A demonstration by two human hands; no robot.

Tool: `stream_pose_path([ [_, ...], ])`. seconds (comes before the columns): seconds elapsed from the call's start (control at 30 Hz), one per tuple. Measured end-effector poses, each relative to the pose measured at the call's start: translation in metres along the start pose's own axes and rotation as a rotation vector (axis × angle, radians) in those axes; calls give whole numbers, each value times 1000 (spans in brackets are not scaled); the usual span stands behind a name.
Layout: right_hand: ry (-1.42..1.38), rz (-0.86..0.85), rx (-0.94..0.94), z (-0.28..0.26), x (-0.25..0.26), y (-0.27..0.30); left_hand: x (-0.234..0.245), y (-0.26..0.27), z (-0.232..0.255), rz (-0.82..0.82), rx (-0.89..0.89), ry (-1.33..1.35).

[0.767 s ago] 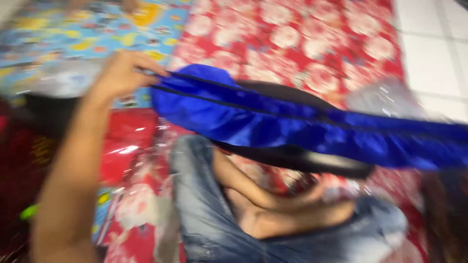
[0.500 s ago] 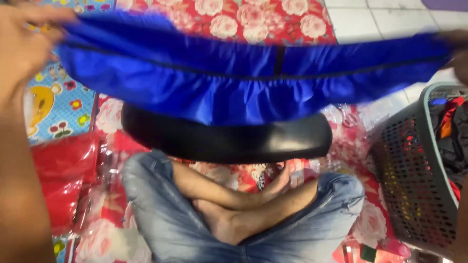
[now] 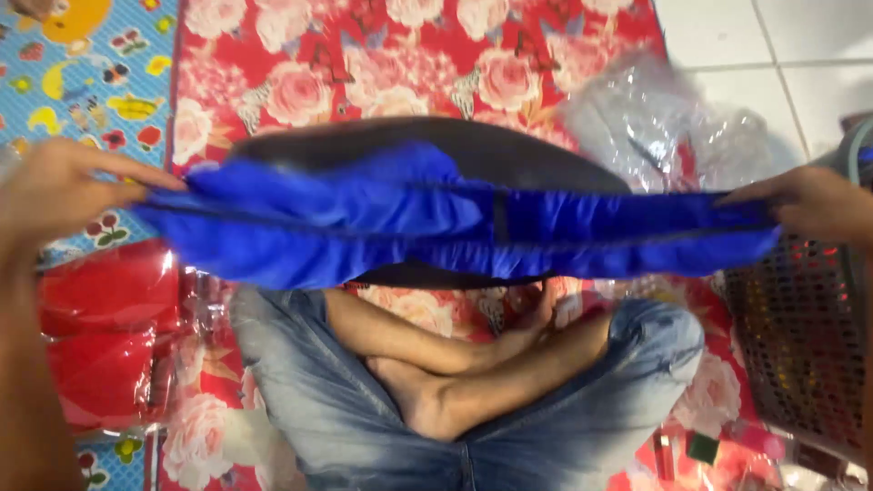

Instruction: Fitting a blue fabric cover onto a black motorcycle seat.

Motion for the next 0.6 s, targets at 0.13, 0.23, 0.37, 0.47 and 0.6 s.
stream_pose_path([
  [0.13, -214, 180, -22, -20, 10, 32, -9, -12, -45, 307, -450, 365],
  [0.23, -570, 235, 229, 13, 19, 17, 0, -16, -42, 416, -541, 282],
  [0.37, -193, 520, 460, 14, 18, -3, 6, -12, -12, 515, -400, 253],
  [0.47, 151, 632, 342, 31, 40, -37, 21, -24, -7, 458, -360, 285],
  [0.6, 260, 423, 222, 36, 75, -22, -15, -198, -225, 570, -190, 229],
])
Point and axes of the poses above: each hand's wrist, its own y-axis away from the middle knuckle, its own x-axis out of the back of the hand, z = x × y, the point moved 1 cm from there along -y, towards the middle knuckle, and after that the axes turned 6 degrees about -y, right-handed, at the moved point
